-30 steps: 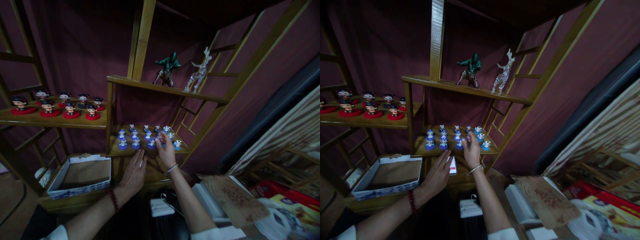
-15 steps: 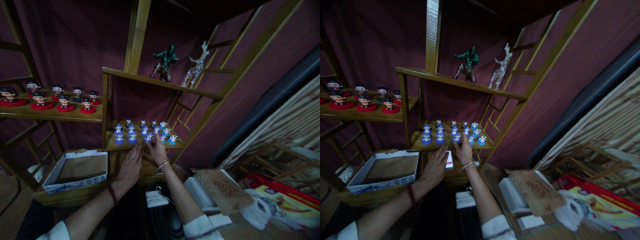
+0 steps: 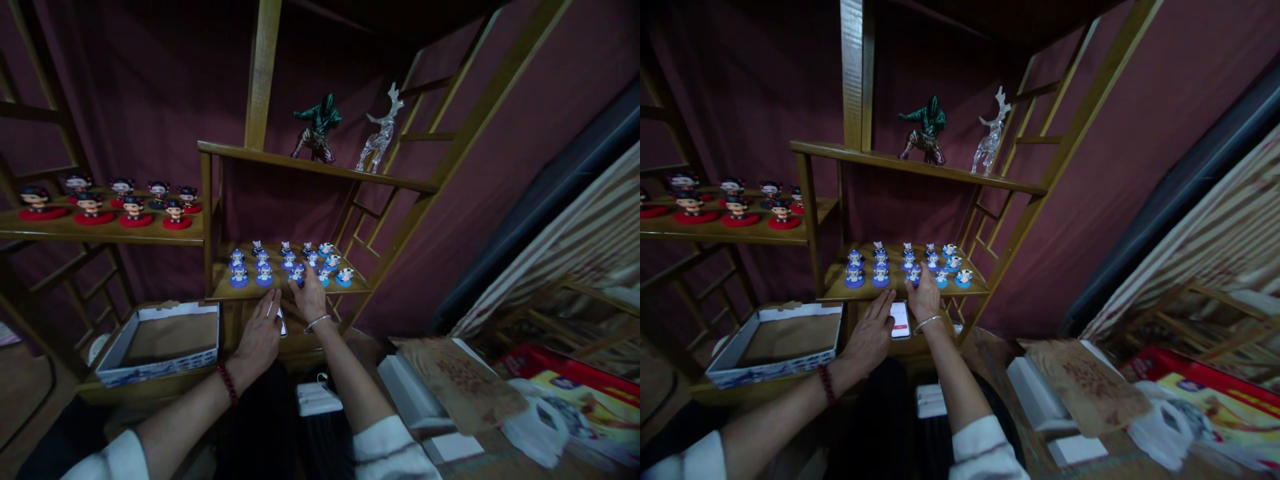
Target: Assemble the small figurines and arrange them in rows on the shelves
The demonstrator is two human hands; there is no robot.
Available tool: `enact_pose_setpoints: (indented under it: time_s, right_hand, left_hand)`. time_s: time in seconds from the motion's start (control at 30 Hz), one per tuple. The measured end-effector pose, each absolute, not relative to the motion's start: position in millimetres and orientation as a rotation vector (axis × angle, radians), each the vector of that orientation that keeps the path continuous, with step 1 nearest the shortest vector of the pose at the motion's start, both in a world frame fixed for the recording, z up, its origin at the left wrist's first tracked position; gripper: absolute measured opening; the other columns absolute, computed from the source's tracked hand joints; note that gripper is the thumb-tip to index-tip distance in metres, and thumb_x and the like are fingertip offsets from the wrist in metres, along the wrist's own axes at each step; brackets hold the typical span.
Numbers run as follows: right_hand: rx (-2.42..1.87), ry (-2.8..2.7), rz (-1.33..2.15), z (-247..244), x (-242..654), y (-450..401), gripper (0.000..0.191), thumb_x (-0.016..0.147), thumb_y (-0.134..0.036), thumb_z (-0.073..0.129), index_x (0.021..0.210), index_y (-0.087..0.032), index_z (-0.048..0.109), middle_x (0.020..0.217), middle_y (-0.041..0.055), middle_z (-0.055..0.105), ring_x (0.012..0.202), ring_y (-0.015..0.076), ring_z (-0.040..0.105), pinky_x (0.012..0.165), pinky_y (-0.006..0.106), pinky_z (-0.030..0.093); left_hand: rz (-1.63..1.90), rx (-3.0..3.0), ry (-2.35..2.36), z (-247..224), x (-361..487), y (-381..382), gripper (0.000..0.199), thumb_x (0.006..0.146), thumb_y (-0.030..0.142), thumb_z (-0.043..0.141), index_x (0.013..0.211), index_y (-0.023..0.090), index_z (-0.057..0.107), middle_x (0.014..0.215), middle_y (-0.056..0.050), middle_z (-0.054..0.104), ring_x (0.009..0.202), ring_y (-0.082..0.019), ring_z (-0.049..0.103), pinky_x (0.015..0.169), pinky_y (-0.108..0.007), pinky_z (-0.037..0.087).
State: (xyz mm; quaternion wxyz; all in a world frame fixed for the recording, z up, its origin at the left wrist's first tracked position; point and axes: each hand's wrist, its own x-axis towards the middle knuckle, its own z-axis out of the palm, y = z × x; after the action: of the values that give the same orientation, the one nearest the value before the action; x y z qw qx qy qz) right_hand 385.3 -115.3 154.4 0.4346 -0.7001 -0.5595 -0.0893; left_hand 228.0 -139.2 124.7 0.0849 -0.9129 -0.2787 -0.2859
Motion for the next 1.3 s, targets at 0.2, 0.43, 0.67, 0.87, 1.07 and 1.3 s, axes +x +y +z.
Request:
enact_pose_setpoints:
  time_s: [0.2, 0.43, 0.67, 0.87, 1.07, 1.3]
  right_hand:
    - [-1.762, -1.374, -0.237, 153.6, 384.8, -115.8, 0.053, 0.073, -0.027, 0.055, 0.123, -0.014, 0.042, 0.103, 0.0131, 0.06, 0.095, 0.0228, 0.056, 0.082, 0.038, 0.044]
    - [-1.775, -1.372, -0.163, 155.5, 386.6, -116.8, 0.053, 0.072, -0.03, 0.056, 0.122, -0.017, 0.042, 0.094, 0.0077, 0.062, 0.085, 0.0192, 0.058, 0.076, 0.034, 0.047]
    - [-1.752, -1.422, -0.12, 158.9, 385.1, -120.2, 0.053, 0.072, -0.032, 0.057, 0.121, -0.018, 0.044, 0.093, 0.0074, 0.062, 0.083, 0.0188, 0.059, 0.074, 0.033, 0.048]
    - [-1.733, -1.44, -0.096, 159.7, 386.3, -120.4, 0.05, 0.072, -0.028, 0.056, 0.12, -0.02, 0.045, 0.097, 0.0074, 0.062, 0.088, 0.0184, 0.059, 0.079, 0.034, 0.048]
    - [-1.631, -1.516, -0.061, 163.7, 388.6, -123.5, 0.047, 0.077, -0.03, 0.05, 0.122, -0.018, 0.043, 0.107, 0.0099, 0.059, 0.092, 0.0187, 0.058, 0.083, 0.034, 0.047]
    - [-1.53, -1.626, -0.237, 201.0, 400.1, -125.2, 0.039, 0.083, -0.022, 0.039, 0.121, -0.015, 0.044, 0.112, 0.0113, 0.056, 0.102, 0.0186, 0.053, 0.091, 0.036, 0.041]
  left_hand:
    - [-0.784, -2.729, -0.841, 131.5, 229.5, -142.3, 0.02, 0.07, 0.007, 0.048, 0.082, 0.003, 0.062, 0.136, -0.023, 0.031, 0.13, -0.032, 0.015, 0.104, -0.046, 0.022]
    - [-0.804, -2.76, -0.851, 135.0, 231.5, -140.5, 0.023, 0.07, 0.009, 0.046, 0.085, 0.003, 0.063, 0.133, -0.024, 0.035, 0.129, -0.032, 0.02, 0.102, -0.047, 0.022]
    - [-0.896, -2.788, -0.894, 141.9, 234.7, -140.2, 0.027, 0.07, 0.007, 0.045, 0.092, 0.005, 0.061, 0.13, -0.023, 0.04, 0.126, -0.031, 0.027, 0.1, -0.048, 0.025]
    - [-0.952, -2.83, -0.873, 145.4, 243.3, -139.7, 0.023, 0.07, 0.009, 0.047, 0.088, 0.007, 0.06, 0.136, -0.021, 0.032, 0.128, -0.029, 0.023, 0.101, -0.049, 0.023]
    - [-0.923, -2.843, -0.952, 156.8, 248.0, -143.2, 0.025, 0.068, 0.007, 0.047, 0.089, 0.005, 0.06, 0.134, -0.024, 0.034, 0.127, -0.03, 0.026, 0.102, -0.047, 0.023]
    - [-1.041, -2.786, -0.996, 145.4, 254.8, -143.1, 0.027, 0.066, 0.007, 0.049, 0.09, 0.007, 0.061, 0.134, -0.021, 0.036, 0.127, -0.029, 0.027, 0.102, -0.047, 0.023]
